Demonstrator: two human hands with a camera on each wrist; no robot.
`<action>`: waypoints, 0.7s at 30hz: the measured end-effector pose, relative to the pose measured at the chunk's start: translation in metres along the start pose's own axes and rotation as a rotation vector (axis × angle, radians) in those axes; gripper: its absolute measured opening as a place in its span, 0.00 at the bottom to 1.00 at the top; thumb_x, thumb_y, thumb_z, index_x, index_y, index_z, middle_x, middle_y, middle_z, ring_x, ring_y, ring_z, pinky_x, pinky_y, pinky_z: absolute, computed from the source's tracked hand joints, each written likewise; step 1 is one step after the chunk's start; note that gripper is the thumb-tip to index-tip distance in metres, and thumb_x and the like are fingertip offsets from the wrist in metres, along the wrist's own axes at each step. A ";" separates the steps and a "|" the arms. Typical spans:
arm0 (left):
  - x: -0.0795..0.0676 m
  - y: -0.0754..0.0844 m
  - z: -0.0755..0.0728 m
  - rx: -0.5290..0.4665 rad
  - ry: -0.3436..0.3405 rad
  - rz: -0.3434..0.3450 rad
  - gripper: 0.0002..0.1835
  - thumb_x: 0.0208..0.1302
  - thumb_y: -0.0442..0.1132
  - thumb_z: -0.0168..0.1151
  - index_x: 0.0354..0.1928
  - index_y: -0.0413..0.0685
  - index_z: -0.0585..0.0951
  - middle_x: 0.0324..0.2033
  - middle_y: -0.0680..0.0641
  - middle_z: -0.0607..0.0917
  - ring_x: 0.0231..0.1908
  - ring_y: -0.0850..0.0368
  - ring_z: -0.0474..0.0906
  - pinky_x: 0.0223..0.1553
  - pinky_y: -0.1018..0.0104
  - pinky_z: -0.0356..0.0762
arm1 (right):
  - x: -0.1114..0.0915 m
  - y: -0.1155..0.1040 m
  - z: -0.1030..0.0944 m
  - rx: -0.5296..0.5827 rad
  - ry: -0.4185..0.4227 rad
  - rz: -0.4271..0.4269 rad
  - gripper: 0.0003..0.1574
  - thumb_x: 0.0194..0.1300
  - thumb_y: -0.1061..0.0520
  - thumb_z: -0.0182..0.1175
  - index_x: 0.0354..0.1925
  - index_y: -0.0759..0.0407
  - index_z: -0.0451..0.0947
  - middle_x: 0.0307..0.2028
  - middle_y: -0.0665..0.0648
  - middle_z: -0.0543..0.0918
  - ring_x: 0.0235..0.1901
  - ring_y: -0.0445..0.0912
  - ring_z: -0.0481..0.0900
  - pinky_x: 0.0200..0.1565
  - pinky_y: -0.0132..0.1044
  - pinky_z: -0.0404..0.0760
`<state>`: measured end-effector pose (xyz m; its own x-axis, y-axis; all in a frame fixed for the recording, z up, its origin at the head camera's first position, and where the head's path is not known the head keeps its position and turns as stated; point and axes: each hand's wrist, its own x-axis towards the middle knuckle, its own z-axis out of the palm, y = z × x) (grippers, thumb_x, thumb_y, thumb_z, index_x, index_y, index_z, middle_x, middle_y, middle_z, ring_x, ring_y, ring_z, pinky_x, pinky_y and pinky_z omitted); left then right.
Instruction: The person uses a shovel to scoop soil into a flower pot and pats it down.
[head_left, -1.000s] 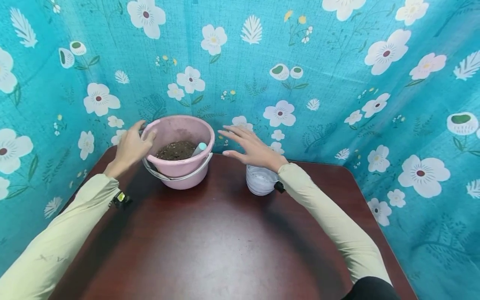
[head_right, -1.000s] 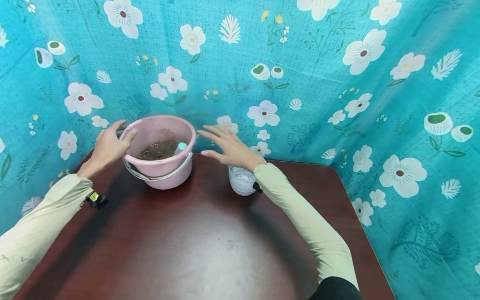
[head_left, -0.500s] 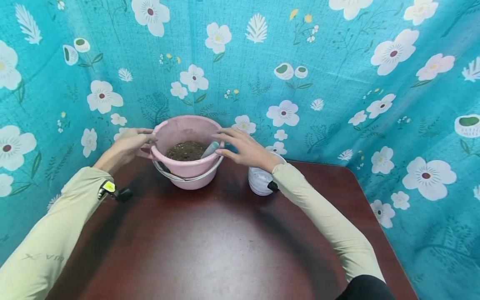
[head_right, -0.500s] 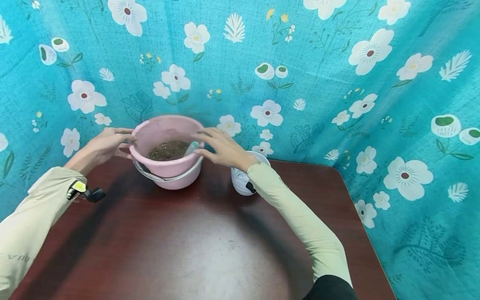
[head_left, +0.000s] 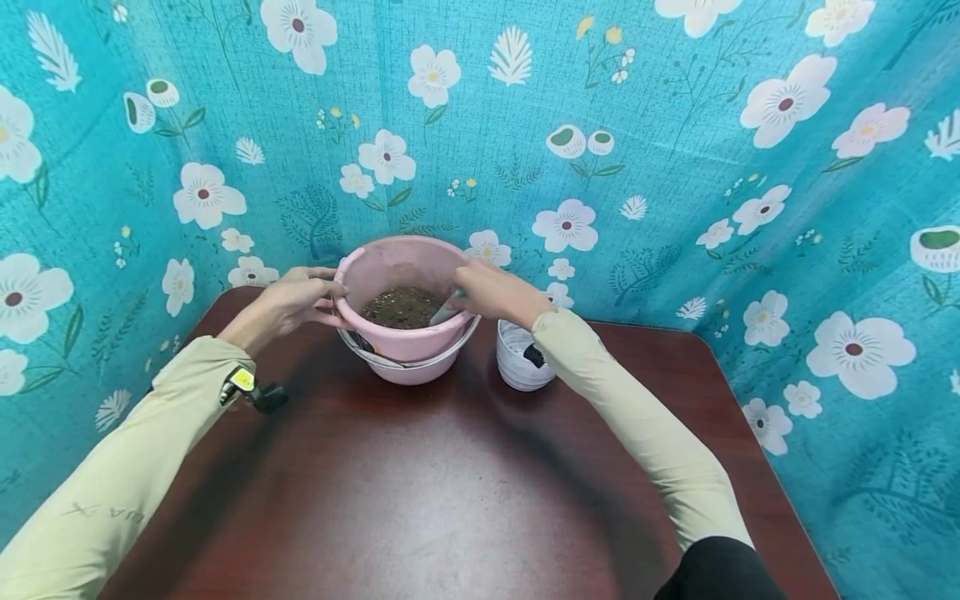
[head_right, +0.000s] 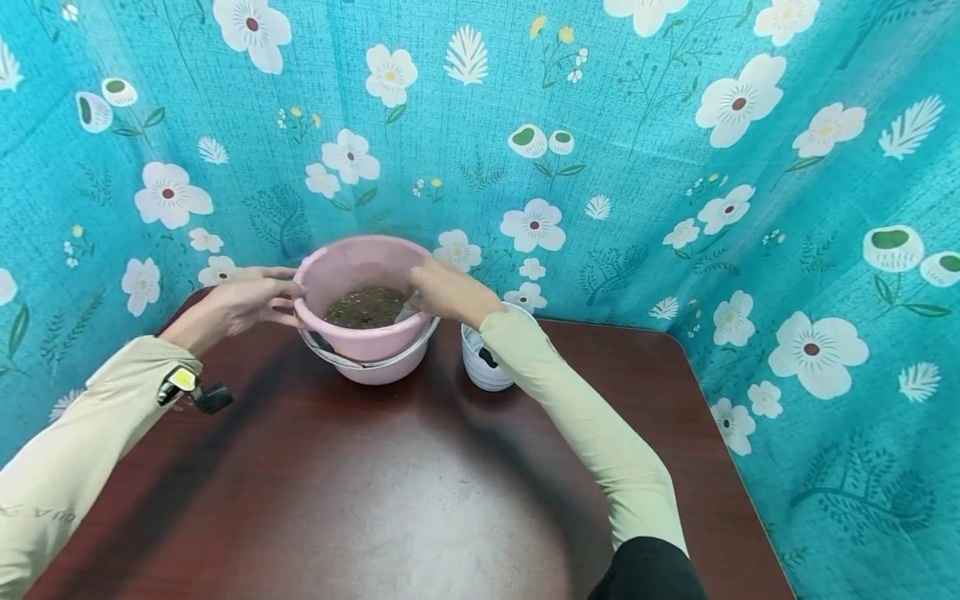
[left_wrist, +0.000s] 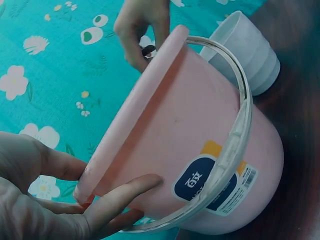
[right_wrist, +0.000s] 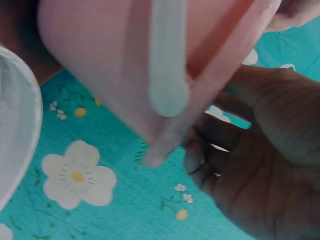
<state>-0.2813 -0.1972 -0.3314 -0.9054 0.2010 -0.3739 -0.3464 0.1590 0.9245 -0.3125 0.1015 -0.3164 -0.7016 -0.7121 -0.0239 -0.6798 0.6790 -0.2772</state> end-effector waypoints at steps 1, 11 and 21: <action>0.000 0.000 0.002 0.004 -0.003 -0.001 0.40 0.78 0.32 0.51 0.83 0.36 0.44 0.60 0.34 0.66 0.36 0.59 0.79 0.47 0.59 0.94 | 0.001 -0.002 -0.002 -0.021 -0.032 0.023 0.08 0.71 0.56 0.69 0.43 0.59 0.91 0.31 0.53 0.89 0.25 0.43 0.75 0.28 0.33 0.77; -0.007 -0.003 0.030 0.007 0.054 0.028 0.34 0.77 0.30 0.50 0.78 0.24 0.53 0.46 0.36 0.73 0.28 0.62 0.83 0.41 0.65 0.94 | 0.013 -0.016 -0.001 -0.347 -0.162 0.069 0.11 0.70 0.53 0.71 0.40 0.61 0.85 0.38 0.58 0.85 0.43 0.54 0.82 0.57 0.47 0.85; -0.008 -0.005 0.036 -0.044 0.053 0.038 0.33 0.80 0.32 0.51 0.78 0.26 0.54 0.46 0.36 0.72 0.27 0.60 0.85 0.44 0.62 0.94 | 0.018 -0.013 0.005 -0.757 -0.103 0.102 0.17 0.69 0.53 0.70 0.53 0.57 0.87 0.53 0.59 0.86 0.57 0.54 0.80 0.56 0.45 0.80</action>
<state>-0.2638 -0.1653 -0.3361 -0.9294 0.1543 -0.3351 -0.3210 0.1095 0.9407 -0.3151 0.0792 -0.3184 -0.7706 -0.6271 -0.1137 -0.5996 0.6527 0.4631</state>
